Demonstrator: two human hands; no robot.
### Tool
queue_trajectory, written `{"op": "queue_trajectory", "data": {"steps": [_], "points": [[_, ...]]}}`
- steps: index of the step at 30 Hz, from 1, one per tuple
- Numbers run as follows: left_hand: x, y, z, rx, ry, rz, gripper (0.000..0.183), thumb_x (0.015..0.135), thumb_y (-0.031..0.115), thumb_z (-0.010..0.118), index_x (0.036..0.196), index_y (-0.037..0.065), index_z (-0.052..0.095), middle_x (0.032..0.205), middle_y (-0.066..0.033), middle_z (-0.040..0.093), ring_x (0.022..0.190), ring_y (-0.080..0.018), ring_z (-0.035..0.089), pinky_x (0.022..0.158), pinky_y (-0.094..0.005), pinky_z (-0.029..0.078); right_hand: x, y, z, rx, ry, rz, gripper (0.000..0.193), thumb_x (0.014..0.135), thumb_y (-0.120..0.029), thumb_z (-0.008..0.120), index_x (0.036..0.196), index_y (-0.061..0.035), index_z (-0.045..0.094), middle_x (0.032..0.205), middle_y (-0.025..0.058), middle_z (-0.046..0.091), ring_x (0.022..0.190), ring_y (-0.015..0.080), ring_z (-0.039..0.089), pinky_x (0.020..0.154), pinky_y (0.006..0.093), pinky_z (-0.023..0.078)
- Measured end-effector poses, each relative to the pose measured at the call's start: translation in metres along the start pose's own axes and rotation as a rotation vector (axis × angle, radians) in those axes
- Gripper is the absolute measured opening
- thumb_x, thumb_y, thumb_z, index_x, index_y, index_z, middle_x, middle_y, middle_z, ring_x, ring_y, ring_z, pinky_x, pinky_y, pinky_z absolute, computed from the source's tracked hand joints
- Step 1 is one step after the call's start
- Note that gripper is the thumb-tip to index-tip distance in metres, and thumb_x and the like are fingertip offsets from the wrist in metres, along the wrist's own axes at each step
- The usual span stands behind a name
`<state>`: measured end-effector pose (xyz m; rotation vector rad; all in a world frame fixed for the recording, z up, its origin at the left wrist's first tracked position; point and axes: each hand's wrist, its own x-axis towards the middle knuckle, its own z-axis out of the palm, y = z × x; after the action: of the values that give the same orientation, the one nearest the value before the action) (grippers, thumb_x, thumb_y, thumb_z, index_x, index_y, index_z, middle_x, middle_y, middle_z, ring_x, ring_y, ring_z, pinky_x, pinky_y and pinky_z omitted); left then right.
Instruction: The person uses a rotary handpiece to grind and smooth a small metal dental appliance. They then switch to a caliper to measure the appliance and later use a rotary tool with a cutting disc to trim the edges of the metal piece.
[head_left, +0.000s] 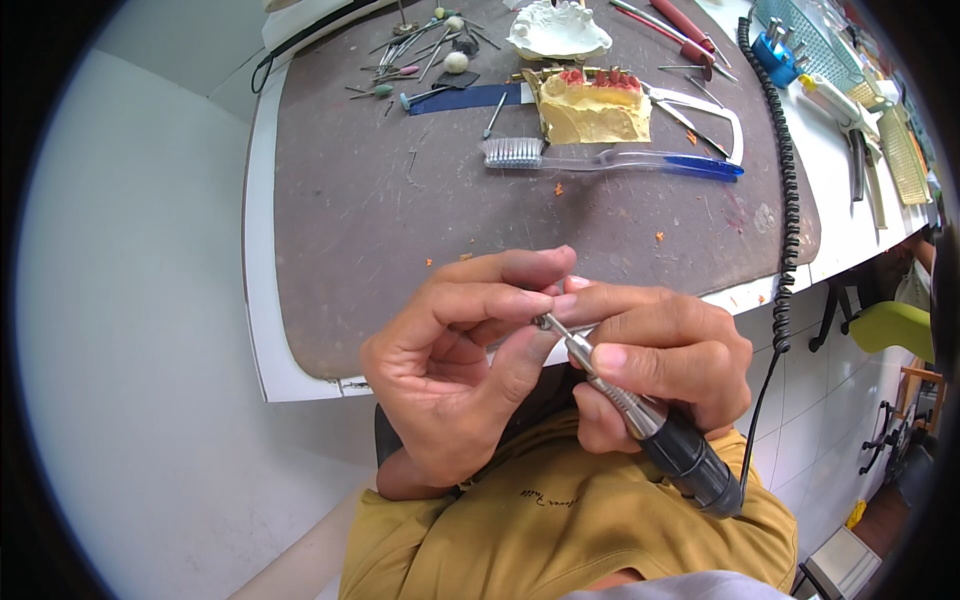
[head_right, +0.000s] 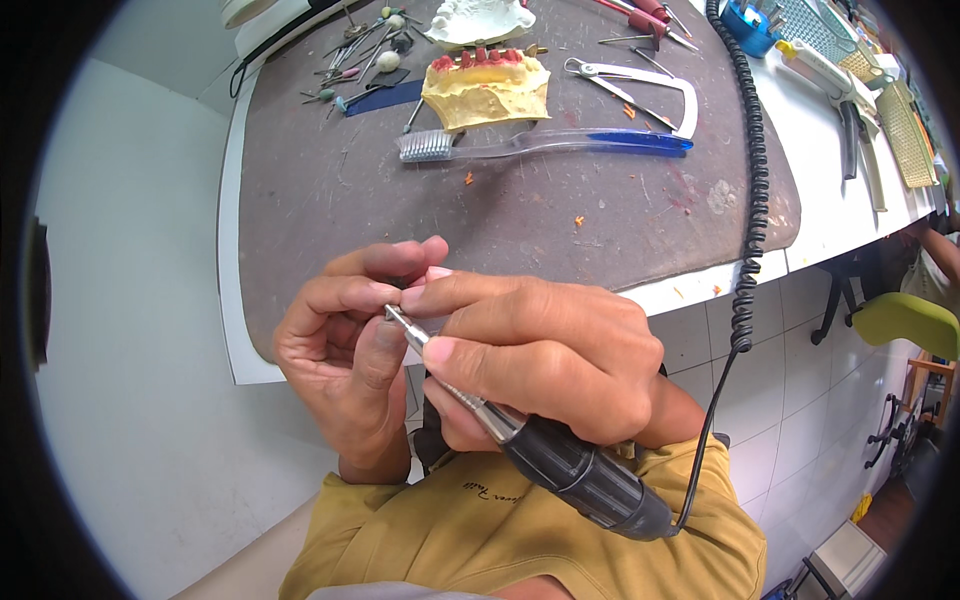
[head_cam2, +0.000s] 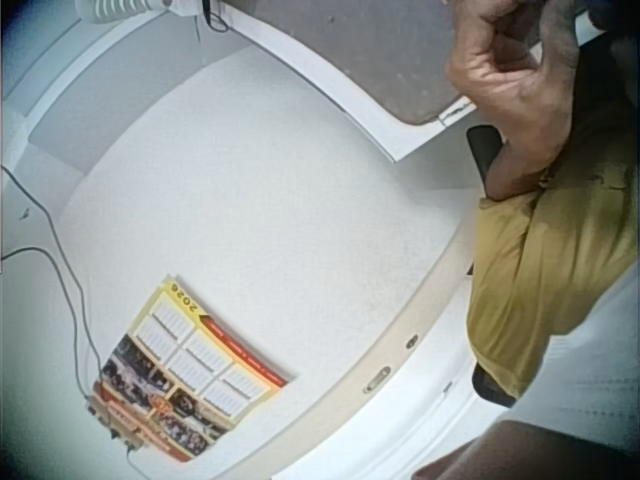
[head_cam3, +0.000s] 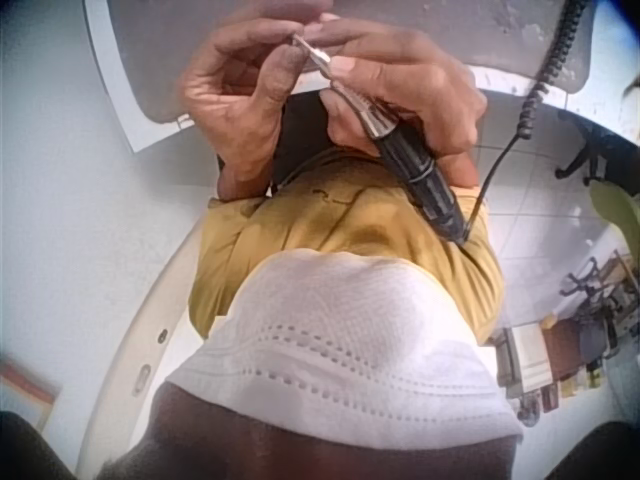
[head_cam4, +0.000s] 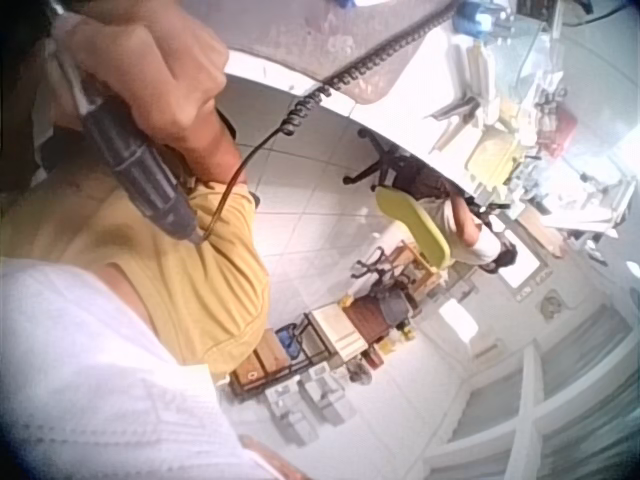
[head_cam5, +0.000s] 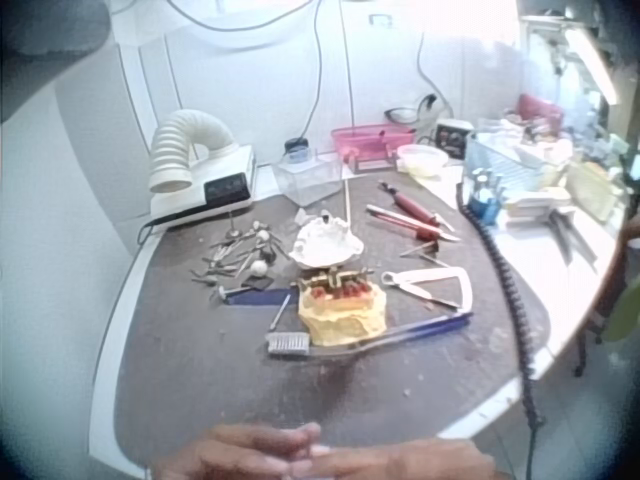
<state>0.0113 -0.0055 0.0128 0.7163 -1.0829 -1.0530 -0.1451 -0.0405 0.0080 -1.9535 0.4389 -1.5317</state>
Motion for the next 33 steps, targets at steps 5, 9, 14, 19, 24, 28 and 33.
{"op": "queue_trajectory", "data": {"steps": [5, 9, 14, 19, 24, 28, 33], "points": [[-0.001, -0.002, 0.000, -0.012, 0.006, 0.004, 0.018, 0.085, -0.011, 0.063, 0.102, -0.005, 0.061, 0.114, -0.0240, 0.062, 0.110, -0.0313, 0.063, 0.094, -0.0385, 0.054, -0.002, 0.001, 0.001, -0.019, 0.005, -0.007, 0.032, 0.082, -0.015, 0.077, 0.105, -0.0041, 0.058, 0.080, 0.0121, 0.063, 0.089, 0.0347, 0.070, 0.083, 0.0490, 0.057], [-0.001, -0.002, -0.001, 0.017, -0.006, 0.008, 0.017, 0.085, -0.011, 0.063, 0.101, -0.005, 0.061, 0.111, -0.0227, 0.063, 0.111, -0.0321, 0.062, 0.094, -0.0393, 0.054, 0.000, 0.001, 0.001, -0.018, -0.004, -0.024, 0.033, 0.081, -0.013, 0.078, 0.105, -0.0039, 0.058, 0.080, 0.0122, 0.063, 0.089, 0.0348, 0.070, 0.080, 0.0465, 0.059], [-0.001, -0.002, -0.001, 0.002, -0.006, 0.009, 0.017, 0.086, -0.010, 0.063, 0.102, -0.004, 0.061, 0.110, -0.0223, 0.064, 0.111, -0.0330, 0.062, 0.094, -0.0396, 0.053, 0.001, 0.004, 0.009, 0.016, 0.142, -0.064, 0.022, 0.077, -0.008, 0.078, 0.091, 0.0012, 0.064, 0.078, 0.0149, 0.067, 0.081, 0.0320, 0.072, 0.068, 0.0377, 0.061], [-0.001, -0.003, 0.000, -0.001, -0.001, 0.013, 0.016, 0.086, -0.009, 0.063, 0.102, -0.005, 0.061, 0.110, -0.0225, 0.064, 0.111, -0.0335, 0.062, 0.095, -0.0402, 0.053, 0.001, 0.003, 0.008, 0.003, 0.122, -0.054, 0.022, 0.077, -0.008, 0.078, 0.092, 0.0012, 0.064, 0.080, 0.0150, 0.067, 0.082, 0.0318, 0.072, 0.069, 0.0376, 0.061], [-0.002, -0.001, 0.001, -0.015, 0.009, -0.013, 0.016, 0.087, -0.008, 0.062, 0.102, -0.005, 0.059, 0.109, -0.0232, 0.065, 0.110, -0.0333, 0.063, 0.095, -0.0401, 0.053, 0.000, 0.002, 0.007, 0.001, 0.110, -0.044, 0.023, 0.078, -0.008, 0.078, 0.094, 0.0009, 0.064, 0.082, 0.0148, 0.068, 0.084, 0.0324, 0.072, 0.071, 0.0383, 0.061], [-0.002, -0.001, 0.002, -0.027, 0.005, -0.014, 0.016, 0.088, -0.007, 0.063, 0.103, -0.004, 0.058, 0.108, -0.0236, 0.065, 0.109, -0.0329, 0.063, 0.094, -0.0392, 0.053, 0.000, 0.005, 0.003, 0.012, 0.076, -0.072, 0.025, 0.077, -0.008, 0.078, 0.096, 0.0003, 0.064, 0.084, 0.0152, 0.068, 0.086, 0.0328, 0.072, 0.073, 0.0395, 0.061], [-0.001, 0.000, 0.009, -0.048, 0.081, -0.023, 0.016, 0.087, -0.007, 0.064, 0.102, -0.003, 0.060, 0.106, -0.0209, 0.064, 0.107, -0.0284, 0.063, 0.091, -0.0354, 0.055, 0.000, 0.005, 0.004, -0.003, 0.155, -0.068, 0.030, 0.075, -0.008, 0.080, 0.099, -0.0018, 0.063, 0.084, 0.0133, 0.066, 0.087, 0.0340, 0.071, 0.079, 0.0444, 0.059]]}}
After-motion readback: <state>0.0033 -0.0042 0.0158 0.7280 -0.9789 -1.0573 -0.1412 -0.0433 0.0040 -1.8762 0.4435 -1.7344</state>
